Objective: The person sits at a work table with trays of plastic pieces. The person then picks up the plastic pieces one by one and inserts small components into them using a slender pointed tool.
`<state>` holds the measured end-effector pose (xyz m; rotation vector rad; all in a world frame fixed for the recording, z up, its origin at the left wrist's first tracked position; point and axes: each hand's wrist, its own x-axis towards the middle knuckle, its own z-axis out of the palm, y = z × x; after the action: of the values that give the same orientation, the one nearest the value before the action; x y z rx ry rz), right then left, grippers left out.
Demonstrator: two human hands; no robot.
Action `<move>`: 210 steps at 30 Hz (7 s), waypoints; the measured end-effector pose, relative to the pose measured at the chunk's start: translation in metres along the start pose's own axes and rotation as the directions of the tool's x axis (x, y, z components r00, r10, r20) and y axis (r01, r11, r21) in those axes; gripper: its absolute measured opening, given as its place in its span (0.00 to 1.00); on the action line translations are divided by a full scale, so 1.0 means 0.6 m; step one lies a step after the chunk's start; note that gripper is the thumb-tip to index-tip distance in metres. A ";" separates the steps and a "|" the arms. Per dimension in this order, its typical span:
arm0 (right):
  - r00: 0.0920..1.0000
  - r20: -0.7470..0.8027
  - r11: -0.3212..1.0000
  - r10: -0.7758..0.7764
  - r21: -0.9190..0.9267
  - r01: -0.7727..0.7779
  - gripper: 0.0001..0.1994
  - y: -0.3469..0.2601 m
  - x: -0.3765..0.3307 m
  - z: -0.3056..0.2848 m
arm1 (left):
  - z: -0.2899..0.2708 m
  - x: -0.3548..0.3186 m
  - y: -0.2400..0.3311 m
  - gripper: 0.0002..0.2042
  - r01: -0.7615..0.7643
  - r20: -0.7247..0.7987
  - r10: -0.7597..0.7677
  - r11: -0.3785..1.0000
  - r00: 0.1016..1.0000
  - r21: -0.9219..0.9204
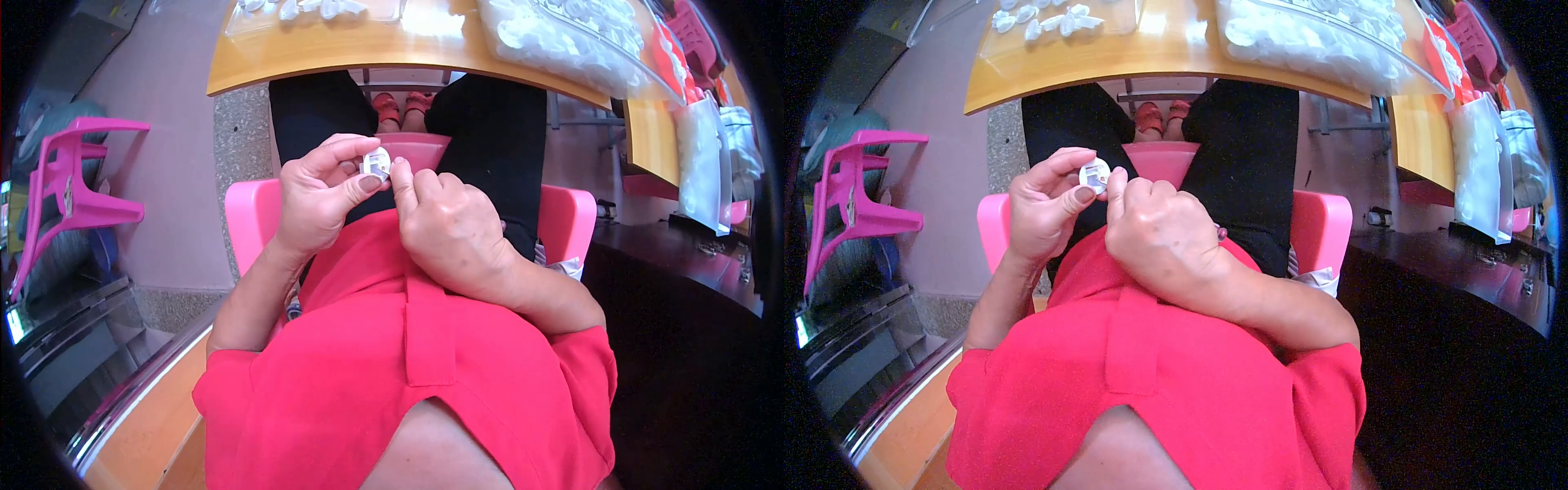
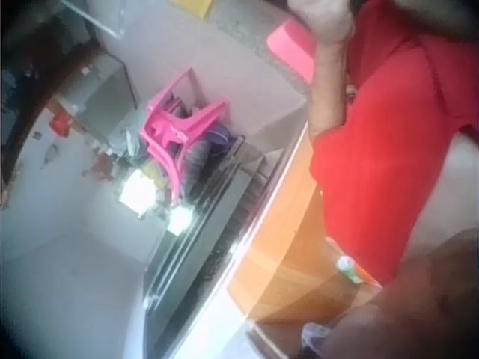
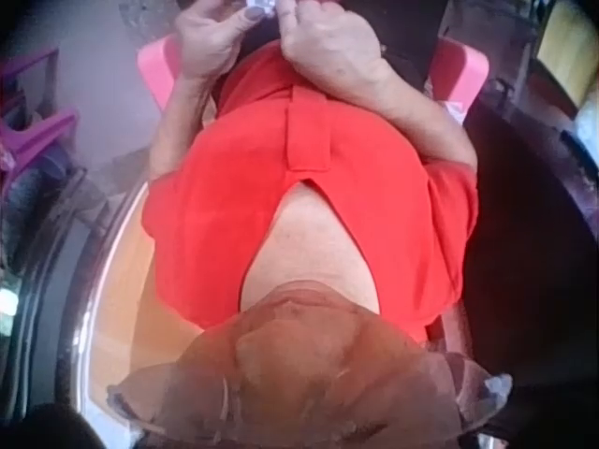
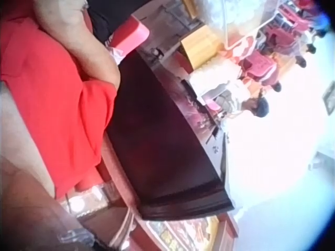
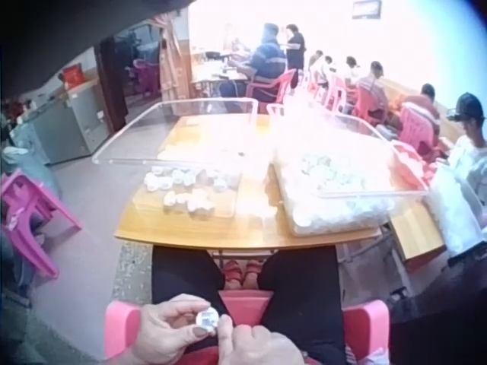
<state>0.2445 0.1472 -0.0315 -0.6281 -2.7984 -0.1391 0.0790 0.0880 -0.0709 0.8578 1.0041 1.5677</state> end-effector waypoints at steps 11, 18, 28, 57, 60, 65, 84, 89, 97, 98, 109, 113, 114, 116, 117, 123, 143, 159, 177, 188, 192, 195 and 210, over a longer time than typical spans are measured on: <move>0.979 0.204 0.990 -0.024 -0.132 0.052 0.06 -0.001 0.013 -0.021 | 0.015 -0.002 -0.009 0.15 -0.117 0.052 0.106 0.921 0.993 0.371; 0.988 0.154 0.990 -0.031 0.137 0.010 0.10 0.025 0.005 -0.015 | -0.012 0.009 -0.013 0.12 0.096 0.031 -0.096 0.995 0.995 0.024; 0.999 -0.026 0.975 0.042 0.220 -0.035 0.20 0.029 -0.011 -0.040 | -0.017 0.006 0.010 0.15 0.151 0.085 -0.136 0.966 0.987 -0.212; 0.978 0.032 0.972 -0.207 -0.102 0.210 0.16 0.028 0.012 -0.025 | -0.010 0.009 0.001 0.10 0.148 0.056 -0.141 0.981 0.988 -0.127; 0.992 -0.049 0.992 -0.118 -0.060 0.115 0.18 0.037 0.006 -0.026 | -0.014 0.016 0.006 0.12 0.164 0.044 -0.158 0.953 0.986 -0.253; 0.996 -0.088 0.999 -0.019 -0.040 0.015 0.19 0.044 0.000 -0.032 | -0.001 0.022 0.005 0.12 0.184 0.054 -0.176 0.945 0.983 -0.270; 0.993 -0.089 0.997 0.078 0.000 -0.078 0.08 0.039 -0.003 -0.029 | 0.029 0.022 -0.003 0.11 0.058 0.025 -0.054 0.985 0.998 -0.164; 0.999 0.048 0.990 -0.020 0.138 0.013 0.08 0.062 0.004 -0.043 | 0.022 0.022 -0.007 0.11 0.024 0.056 -0.018 0.993 0.998 -0.112; 0.994 0.058 0.973 0.096 0.207 -0.106 0.15 0.114 -0.013 -0.081 | 0.068 0.073 0.055 0.08 -0.284 0.104 0.264 0.890 0.959 0.356; 0.991 0.035 0.958 0.128 0.253 -0.133 0.15 0.134 -0.015 -0.089 | 0.080 0.095 0.089 0.09 -0.360 0.047 0.382 0.817 0.923 0.451; 0.972 0.202 0.929 0.121 0.322 -0.183 0.06 0.214 -0.092 -0.117 | 0.133 0.444 0.317 0.16 -0.340 0.313 0.504 -0.039 0.805 0.939; 0.951 0.286 0.901 0.113 0.373 -0.220 0.12 0.249 -0.100 -0.128 | 0.307 0.512 0.271 0.15 -0.578 0.560 0.326 -0.048 0.762 0.815; 0.949 0.294 0.895 0.115 0.383 -0.227 0.12 0.252 -0.102 -0.122 | 0.344 0.526 0.249 0.14 -0.646 0.634 0.187 0.004 0.751 0.764; 0.945 0.299 0.887 0.134 0.389 -0.248 0.12 0.261 -0.107 -0.114 | 0.426 0.553 0.187 0.13 -0.698 0.697 0.071 -0.013 0.714 0.716; 0.945 0.298 0.880 0.136 0.402 -0.253 0.11 0.266 -0.110 -0.114 | 0.457 0.570 0.167 0.12 -0.734 0.735 0.001 -0.018 0.679 0.678; 0.972 0.194 0.888 0.134 0.412 -0.205 0.08 0.290 -0.111 -0.113 | 0.500 0.690 0.067 0.17 -0.820 0.687 -0.452 -0.377 0.568 0.430; 0.962 0.262 0.802 0.084 0.556 -0.221 0.11 0.269 -0.096 -0.098 | 0.395 0.544 0.211 0.11 -0.217 0.459 -0.020 0.863 0.888 0.456; 0.899 0.100 0.026 0.425 0.992 -0.123 0.14 0.108 -0.014 -0.086 | 0.111 0.080 0.124 0.09 0.152 0.058 -0.174 0.948 0.983 0.279; 0.927 -0.009 0.370 0.374 0.919 -0.140 0.14 0.037 0.028 -0.025 | 0.015 0.004 0.055 0.19 -0.081 0.133 0.080 0.997 0.988 -0.003; 0.989 -0.129 0.791 0.071 0.612 0.023 0.27 0.035 -0.001 -0.006 | -0.012 0.007 0.041 0.17 -0.050 0.155 0.058 0.997 0.986 -0.054; 0.985 -0.158 0.806 0.074 0.591 0.035 0.26 0.034 0.001 -0.001 | -0.014 0.004 0.036 0.20 -0.044 0.162 0.053 0.997 0.985 -0.062; 0.988 -0.138 0.815 0.064 0.578 0.028 0.27 0.033 0.001 -0.005 | -0.016 0.004 0.038 0.20 -0.031 0.175 0.043 0.997 0.984 -0.070; 0.990 -0.116 0.857 0.086 0.516 -0.014 0.27 0.027 -0.002 -0.022 | -0.011 -0.003 0.039 0.20 0.074 0.152 -0.053 0.988 0.987 -0.134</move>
<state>0.2558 0.1590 -0.0185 -0.5278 -2.5171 0.5434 0.0649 0.0823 -0.0520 0.8248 0.7988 1.4784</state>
